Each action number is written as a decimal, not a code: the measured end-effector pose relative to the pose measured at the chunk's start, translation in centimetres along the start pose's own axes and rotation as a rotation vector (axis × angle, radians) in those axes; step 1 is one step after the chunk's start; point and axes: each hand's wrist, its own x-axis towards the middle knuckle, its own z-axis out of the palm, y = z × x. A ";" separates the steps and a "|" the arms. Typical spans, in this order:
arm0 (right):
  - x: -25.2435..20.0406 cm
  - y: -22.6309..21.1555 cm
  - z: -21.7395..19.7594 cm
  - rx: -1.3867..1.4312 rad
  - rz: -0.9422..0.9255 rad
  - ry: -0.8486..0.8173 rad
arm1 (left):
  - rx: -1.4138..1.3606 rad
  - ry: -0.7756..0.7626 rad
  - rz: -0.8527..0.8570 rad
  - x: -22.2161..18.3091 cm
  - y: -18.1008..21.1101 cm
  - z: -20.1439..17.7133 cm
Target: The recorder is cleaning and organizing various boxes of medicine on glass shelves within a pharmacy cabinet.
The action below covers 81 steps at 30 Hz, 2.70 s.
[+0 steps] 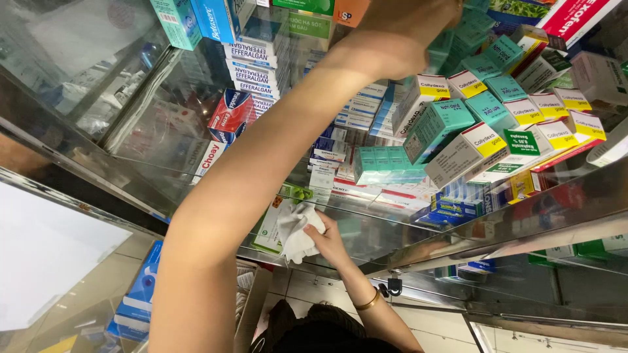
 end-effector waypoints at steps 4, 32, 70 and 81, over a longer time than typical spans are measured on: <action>0.1 5.3 -2.1 0.147 0.020 0.047 | -0.008 0.032 -0.077 -4.3 0.5 -5.4; -1.0 -4.4 2.7 0.396 -0.019 -0.046 | -0.209 -0.065 -0.369 -35.1 11.9 -5.6; 0.5 -2.6 3.9 0.526 0.086 0.086 | -0.179 0.091 -0.411 -37.2 10.1 -1.5; -1.5 -1.9 3.2 0.048 0.042 -0.040 | -0.049 0.340 -0.606 -38.2 9.9 -0.5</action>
